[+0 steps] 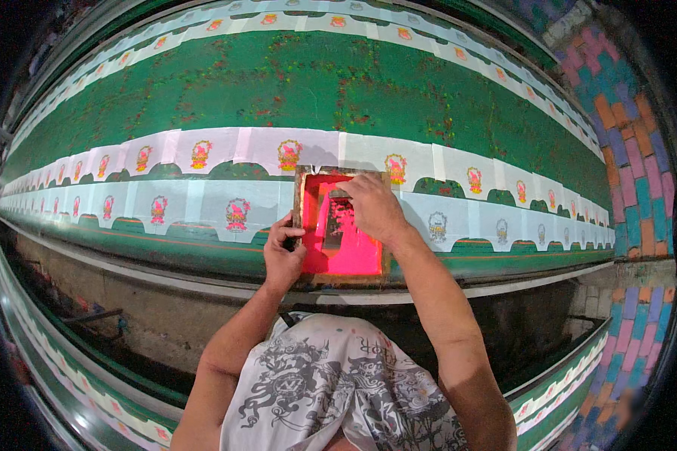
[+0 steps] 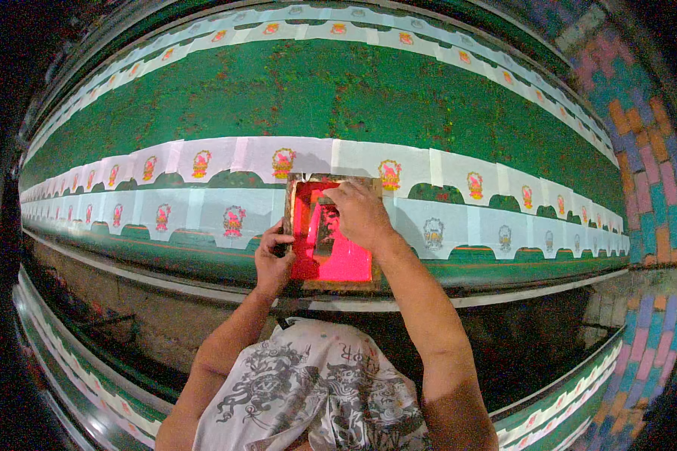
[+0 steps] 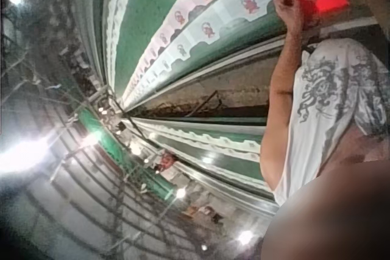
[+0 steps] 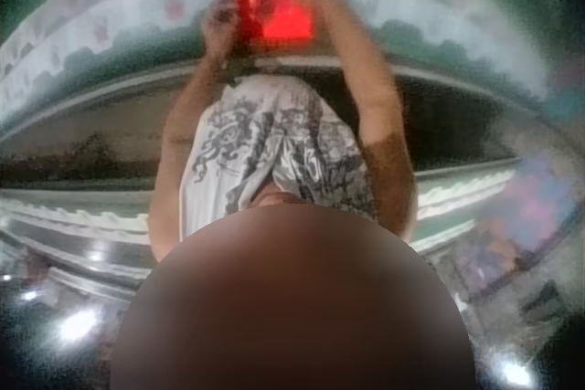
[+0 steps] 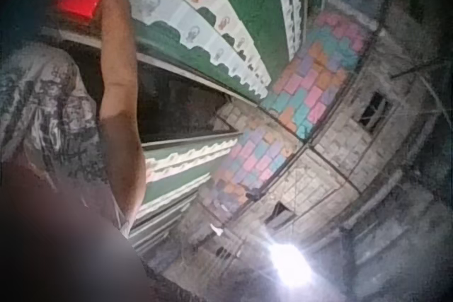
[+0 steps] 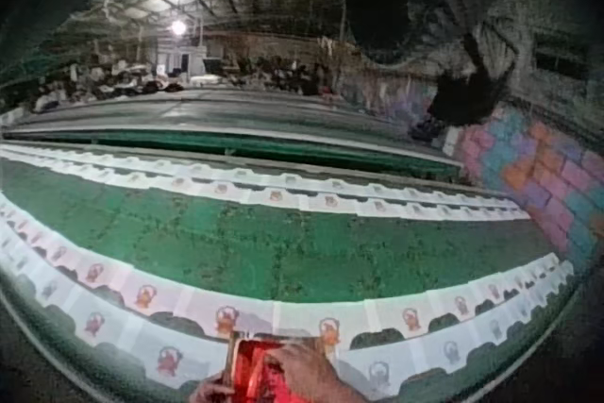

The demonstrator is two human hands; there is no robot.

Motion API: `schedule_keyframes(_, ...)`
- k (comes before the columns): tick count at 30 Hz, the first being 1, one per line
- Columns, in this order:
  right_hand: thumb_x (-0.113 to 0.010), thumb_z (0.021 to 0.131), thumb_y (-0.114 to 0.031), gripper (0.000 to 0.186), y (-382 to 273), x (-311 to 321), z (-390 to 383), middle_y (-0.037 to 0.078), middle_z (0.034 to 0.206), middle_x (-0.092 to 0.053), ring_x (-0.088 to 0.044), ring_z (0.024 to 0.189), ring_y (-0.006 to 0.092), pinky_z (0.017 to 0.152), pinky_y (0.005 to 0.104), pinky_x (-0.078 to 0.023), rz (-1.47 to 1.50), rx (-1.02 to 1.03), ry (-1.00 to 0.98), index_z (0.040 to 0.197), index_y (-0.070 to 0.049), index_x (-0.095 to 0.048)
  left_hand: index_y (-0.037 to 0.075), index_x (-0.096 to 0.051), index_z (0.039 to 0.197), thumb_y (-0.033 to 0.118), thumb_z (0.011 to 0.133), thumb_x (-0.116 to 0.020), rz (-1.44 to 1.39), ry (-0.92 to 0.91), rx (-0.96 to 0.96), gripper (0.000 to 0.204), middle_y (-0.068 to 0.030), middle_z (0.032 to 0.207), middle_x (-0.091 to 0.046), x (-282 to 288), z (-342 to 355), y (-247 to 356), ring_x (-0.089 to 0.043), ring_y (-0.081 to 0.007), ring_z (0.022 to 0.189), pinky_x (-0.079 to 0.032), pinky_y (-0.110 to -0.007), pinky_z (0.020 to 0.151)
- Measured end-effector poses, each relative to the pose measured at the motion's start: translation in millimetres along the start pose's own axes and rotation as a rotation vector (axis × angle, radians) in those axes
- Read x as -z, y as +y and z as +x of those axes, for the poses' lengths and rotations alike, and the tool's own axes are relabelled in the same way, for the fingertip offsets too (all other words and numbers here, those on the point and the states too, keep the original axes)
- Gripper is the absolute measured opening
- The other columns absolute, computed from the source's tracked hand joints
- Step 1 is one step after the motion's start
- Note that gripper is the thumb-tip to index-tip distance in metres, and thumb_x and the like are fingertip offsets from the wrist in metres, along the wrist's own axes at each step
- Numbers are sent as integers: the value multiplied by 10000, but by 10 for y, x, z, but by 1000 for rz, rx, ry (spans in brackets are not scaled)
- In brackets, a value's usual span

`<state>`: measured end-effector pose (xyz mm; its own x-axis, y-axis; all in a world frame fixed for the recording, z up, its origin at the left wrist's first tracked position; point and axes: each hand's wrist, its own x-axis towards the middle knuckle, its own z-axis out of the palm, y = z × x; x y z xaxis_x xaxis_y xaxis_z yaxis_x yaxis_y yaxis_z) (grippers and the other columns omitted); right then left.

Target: The person uses a pink-framed screen to rub pink ink onto a moving strip of white fabric with printed motifs on a green conveyor table. The person repeatedly lifts and repositions the screen along the fabric, then walks along the line to continue the same action further down the strip.

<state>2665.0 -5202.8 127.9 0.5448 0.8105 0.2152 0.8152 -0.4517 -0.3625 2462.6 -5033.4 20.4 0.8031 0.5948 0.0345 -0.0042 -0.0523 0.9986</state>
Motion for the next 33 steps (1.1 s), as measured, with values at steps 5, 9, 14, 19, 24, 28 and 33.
schedule_keyframes(5, -689, 913, -79, 445, -23, -76, -134, 159, 1240, -737, -673, 1268, 382, 1090, 507, -546, 46, -7, -35, 1357, -95, -715, 51, -771, 1093, -127, 756, -741, 39, -28, -59, 383, -216, 1570, -578, 7, -5, 20, -565, -339, 1482, -424, -428, 1238)
schedule_keyframes(9, -713, 851, -42, 531, -290, -170, -451, 112, 1252, -713, -678, 1240, 341, 1055, 491, -554, -101, -10, -112, 1379, -99, -716, 52, -773, 1109, -116, 755, -738, 13, -47, -95, 393, -220, 1563, -588, 10, 0, 62, -565, -339, 1479, -423, -434, 1239)
schedule_keyframes(14, -705, 849, -45, 537, -773, -91, -972, 83, 1260, -704, -680, 1201, 322, 1039, 501, -542, -45, 36, -68, 1381, -116, -726, 47, -771, 1135, -83, 821, -754, 80, -45, -121, 340, -245, 1553, -601, 35, 3, 56, -577, -334, 1464, -432, -431, 1228)
schedule_keyframes(19, -669, 886, -31, 475, -750, 138, -1005, 114, 1243, -712, -681, 1188, 347, 1048, 501, -538, 89, 23, -208, 1351, -96, -739, 39, -752, 1207, -58, 961, -721, -185, -31, -69, 266, -263, 1563, -591, 28, 41, -77, -595, -309, 1439, -448, -427, 1209)
schedule_keyframes(24, -670, 879, -6, 446, -262, 112, -465, 144, 1237, -719, -671, 1222, 371, 1083, 488, -537, 143, -14, -209, 1313, -74, -750, 39, -730, 1257, -72, 985, -690, -302, -45, -8, 296, -252, 1588, -579, 44, 43, -155, -593, -297, 1445, -458, -422, 1207)
schedule_keyframes(28, -686, 856, 8, 501, -68, -19, -138, 133, 1249, -719, -662, 1253, 366, 1093, 484, -538, -36, 30, 6, 1345, -87, -736, 41, -722, 1261, -69, 986, -700, -215, -59, -34, 297, -242, 1604, -568, 79, 52, -129, -585, -289, 1459, -460, -419, 1213)
schedule_keyframes(33, -717, 846, -18, 546, -139, -103, -189, 116, 1229, -718, -672, 1231, 336, 1082, 476, -544, -114, -11, -72, 1381, -125, -725, 43, -696, 1304, -69, 1005, -697, -261, -67, -32, 319, -243, 1614, -557, 66, 37, -134, -580, -287, 1463, -471, -415, 1202)
